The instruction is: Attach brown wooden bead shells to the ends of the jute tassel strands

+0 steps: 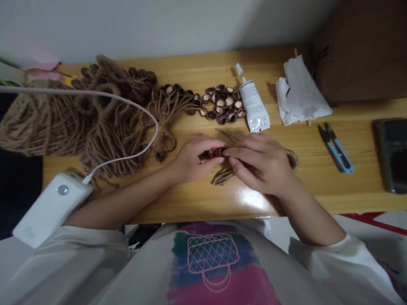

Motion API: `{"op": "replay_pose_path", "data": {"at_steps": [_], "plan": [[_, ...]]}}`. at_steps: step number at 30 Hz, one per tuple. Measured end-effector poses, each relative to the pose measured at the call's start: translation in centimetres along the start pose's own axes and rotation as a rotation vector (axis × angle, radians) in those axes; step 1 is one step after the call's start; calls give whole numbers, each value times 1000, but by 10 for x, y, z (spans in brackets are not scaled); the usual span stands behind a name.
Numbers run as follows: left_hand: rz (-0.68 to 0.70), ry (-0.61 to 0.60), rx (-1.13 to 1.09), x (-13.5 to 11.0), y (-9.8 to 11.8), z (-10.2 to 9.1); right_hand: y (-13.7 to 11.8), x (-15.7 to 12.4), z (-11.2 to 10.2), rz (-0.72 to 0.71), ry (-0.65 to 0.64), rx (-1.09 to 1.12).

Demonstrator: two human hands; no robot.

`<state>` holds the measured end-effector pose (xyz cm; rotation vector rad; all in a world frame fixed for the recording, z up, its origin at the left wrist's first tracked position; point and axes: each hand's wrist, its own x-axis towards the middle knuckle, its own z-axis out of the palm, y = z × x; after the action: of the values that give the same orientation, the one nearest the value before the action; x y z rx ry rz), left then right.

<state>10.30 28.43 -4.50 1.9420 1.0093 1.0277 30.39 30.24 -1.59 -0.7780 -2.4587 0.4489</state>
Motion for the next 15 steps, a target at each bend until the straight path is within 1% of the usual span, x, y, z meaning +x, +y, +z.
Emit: {"op": "replay_pose_path", "data": {"at_steps": [9,12,15], "plan": [[24,4,42,-1,-4,1,1,1,3,-38,-25,-61],[39,9,58,-1,-5,1,1,1,3,-39,-32,-57],[12,14,41,-1,-3,1,0,2,2,-22,-36,-23]]}}
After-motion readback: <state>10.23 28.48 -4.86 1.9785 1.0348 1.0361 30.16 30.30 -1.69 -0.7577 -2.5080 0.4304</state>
